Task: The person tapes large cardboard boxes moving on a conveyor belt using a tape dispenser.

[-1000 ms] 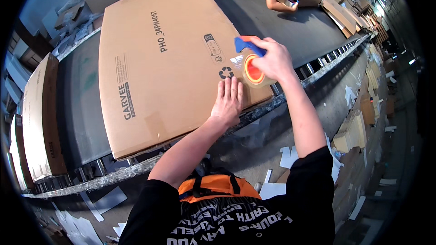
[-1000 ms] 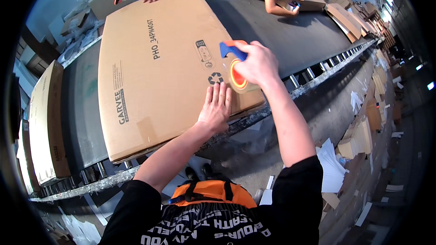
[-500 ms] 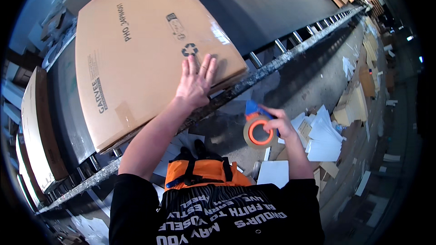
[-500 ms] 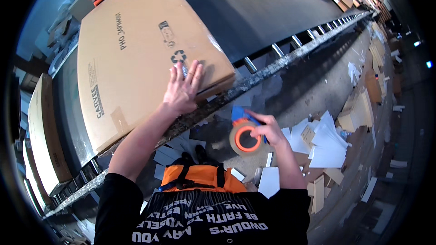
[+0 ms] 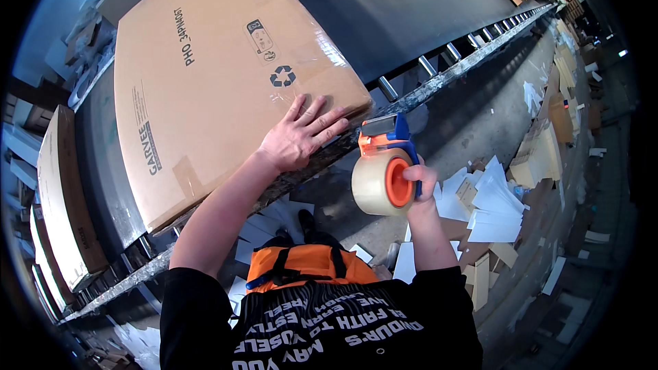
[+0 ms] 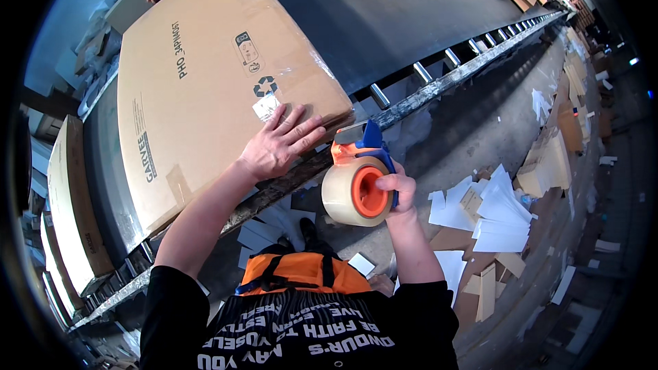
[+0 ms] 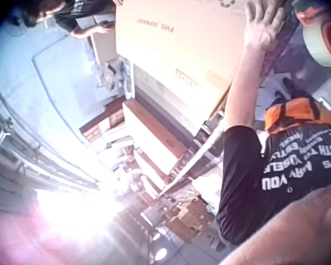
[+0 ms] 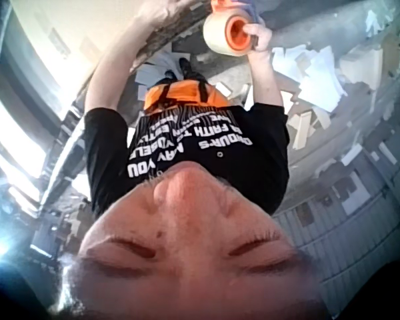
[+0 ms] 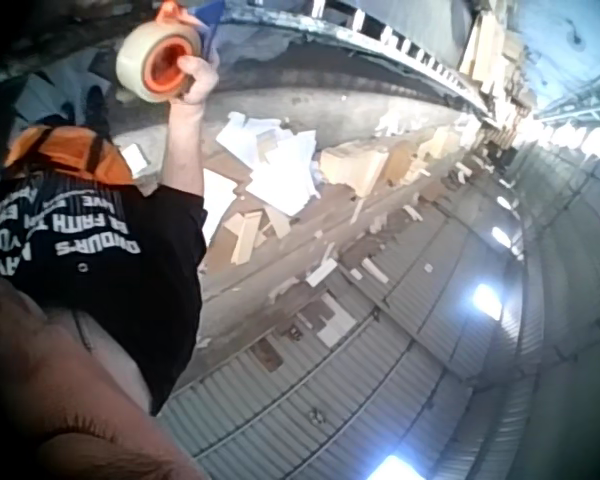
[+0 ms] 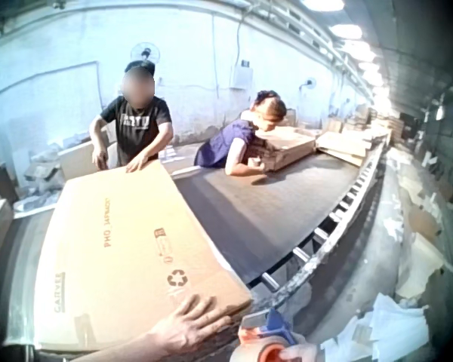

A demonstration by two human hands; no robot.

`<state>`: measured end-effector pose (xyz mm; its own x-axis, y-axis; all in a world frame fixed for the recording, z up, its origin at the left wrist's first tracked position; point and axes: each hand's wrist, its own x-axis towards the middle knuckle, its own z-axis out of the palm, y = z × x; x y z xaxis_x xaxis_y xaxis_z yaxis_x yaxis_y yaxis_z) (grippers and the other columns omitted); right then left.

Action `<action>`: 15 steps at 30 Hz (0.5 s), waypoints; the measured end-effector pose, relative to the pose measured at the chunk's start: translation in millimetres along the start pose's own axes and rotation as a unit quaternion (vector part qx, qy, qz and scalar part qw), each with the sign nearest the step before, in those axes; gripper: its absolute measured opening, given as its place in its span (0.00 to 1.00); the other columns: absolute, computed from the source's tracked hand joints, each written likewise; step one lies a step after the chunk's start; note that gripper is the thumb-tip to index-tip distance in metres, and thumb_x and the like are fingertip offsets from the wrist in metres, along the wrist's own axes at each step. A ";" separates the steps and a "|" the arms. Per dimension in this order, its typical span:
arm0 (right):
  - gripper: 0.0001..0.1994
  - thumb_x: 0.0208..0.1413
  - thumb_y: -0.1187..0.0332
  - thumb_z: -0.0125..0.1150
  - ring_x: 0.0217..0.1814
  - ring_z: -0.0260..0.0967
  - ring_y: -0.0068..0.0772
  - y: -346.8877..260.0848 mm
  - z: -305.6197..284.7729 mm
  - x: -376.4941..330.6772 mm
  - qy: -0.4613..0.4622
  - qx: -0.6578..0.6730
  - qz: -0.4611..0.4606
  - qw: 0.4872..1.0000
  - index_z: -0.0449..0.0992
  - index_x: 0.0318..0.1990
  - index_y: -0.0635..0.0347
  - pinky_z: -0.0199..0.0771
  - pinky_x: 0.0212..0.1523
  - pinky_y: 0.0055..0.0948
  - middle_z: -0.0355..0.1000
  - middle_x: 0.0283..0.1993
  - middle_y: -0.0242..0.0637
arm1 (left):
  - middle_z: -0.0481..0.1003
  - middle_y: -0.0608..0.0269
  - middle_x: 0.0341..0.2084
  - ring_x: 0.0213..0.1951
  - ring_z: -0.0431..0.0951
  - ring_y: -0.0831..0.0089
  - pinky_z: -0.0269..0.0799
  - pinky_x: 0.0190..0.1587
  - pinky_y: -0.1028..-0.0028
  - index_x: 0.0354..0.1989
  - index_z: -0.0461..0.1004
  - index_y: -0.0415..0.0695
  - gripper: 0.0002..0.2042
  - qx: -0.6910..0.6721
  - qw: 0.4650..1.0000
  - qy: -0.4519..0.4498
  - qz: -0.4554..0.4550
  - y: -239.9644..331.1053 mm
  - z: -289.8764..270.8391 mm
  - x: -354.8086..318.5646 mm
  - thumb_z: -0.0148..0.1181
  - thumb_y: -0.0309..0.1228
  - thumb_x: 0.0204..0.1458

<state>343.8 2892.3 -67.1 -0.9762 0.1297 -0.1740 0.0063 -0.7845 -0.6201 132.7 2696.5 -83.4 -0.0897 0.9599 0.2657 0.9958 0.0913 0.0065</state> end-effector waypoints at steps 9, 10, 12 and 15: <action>0.40 0.38 0.70 0.62 0.58 0.69 0.37 8.7 51.1 -20.5 0.055 -0.329 -0.231 0.914 0.60 0.64 0.77 0.65 0.62 0.32 0.69 0.58 0.51 | 0.68 0.55 0.59 0.63 0.65 0.52 0.56 0.65 0.48 0.54 0.74 0.49 0.27 -0.143 0.987 0.080 -0.011 12.5 -16.2 -1.9 0.69 0.42 0.43; 0.42 0.38 0.71 0.64 0.63 0.64 0.38 5.4 49.7 -34.4 0.058 -0.359 -0.233 0.902 0.58 0.65 0.78 0.60 0.65 0.32 0.65 0.62 0.53 | 0.72 0.52 0.56 0.60 0.69 0.53 0.60 0.64 0.53 0.55 0.73 0.45 0.26 -0.224 0.964 0.133 -0.052 32.4 -19.0 -10.0 0.68 0.41 0.47; 0.42 0.38 0.75 0.64 0.66 0.62 0.39 5.1 49.3 -42.9 0.048 -0.370 -0.286 0.883 0.56 0.66 0.78 0.58 0.67 0.33 0.63 0.64 0.53 | 0.75 0.49 0.51 0.56 0.74 0.57 0.66 0.60 0.61 0.55 0.72 0.39 0.23 -0.442 0.865 0.187 -0.147 63.6 -32.1 -18.6 0.65 0.37 0.53; 0.43 0.38 0.77 0.64 0.67 0.62 0.41 6.0 43.9 -42.3 0.048 -0.440 -0.327 0.835 0.55 0.67 0.77 0.58 0.67 0.35 0.62 0.65 0.55 | 0.76 0.54 0.50 0.52 0.75 0.67 0.71 0.54 0.68 0.56 0.70 0.35 0.22 -0.623 0.727 0.169 -0.233 100.9 -46.1 -12.7 0.65 0.29 0.53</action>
<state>375.6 2855.6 -29.9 -0.8121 0.4366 0.3872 -0.3230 0.2163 -0.9213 235.1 2681.3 -41.7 -0.6231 0.7624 0.1747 0.1197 -0.1278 0.9846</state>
